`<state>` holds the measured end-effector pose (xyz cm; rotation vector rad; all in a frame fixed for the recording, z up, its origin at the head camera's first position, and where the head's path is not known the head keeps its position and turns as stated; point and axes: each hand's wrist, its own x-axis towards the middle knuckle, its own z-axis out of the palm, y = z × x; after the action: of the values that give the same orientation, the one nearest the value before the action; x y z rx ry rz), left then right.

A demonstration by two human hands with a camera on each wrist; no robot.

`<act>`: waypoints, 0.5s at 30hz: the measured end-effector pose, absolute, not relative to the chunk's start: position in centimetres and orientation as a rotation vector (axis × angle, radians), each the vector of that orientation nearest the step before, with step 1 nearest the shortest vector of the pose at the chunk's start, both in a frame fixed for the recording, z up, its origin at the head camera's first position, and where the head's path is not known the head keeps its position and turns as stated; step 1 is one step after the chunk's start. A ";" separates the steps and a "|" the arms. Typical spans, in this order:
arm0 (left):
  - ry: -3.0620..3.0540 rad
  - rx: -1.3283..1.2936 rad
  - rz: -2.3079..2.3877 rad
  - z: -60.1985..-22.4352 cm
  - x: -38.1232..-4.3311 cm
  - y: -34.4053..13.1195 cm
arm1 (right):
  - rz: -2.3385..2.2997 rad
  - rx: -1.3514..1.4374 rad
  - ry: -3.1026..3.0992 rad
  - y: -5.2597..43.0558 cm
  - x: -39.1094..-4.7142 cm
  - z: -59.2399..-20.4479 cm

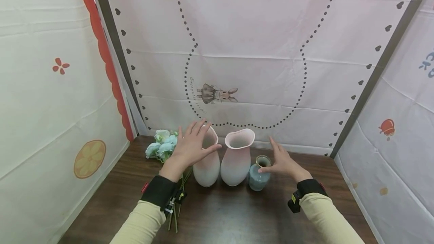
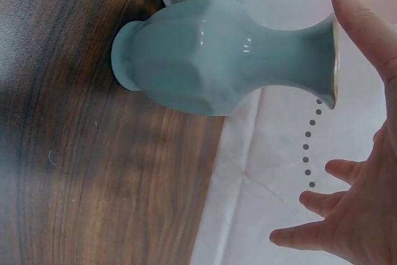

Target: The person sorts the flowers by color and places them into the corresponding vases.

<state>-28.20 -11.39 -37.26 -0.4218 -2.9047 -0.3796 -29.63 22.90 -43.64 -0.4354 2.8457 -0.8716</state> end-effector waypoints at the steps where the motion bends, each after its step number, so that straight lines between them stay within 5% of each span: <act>1: -2.905 -0.422 -0.382 -37.3 -28.2 -11.4 | -0.877 -0.439 2.844 23.0 -29.6 -43.8; 15: -2.905 -0.408 -0.410 -37.8 -28.3 -11.8 | -0.944 -0.401 2.806 23.1 -29.6 -45.5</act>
<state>-28.26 -11.82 -37.81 -0.4076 -2.9047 -0.4103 -29.62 23.05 -45.46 -0.4006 2.8065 -0.9438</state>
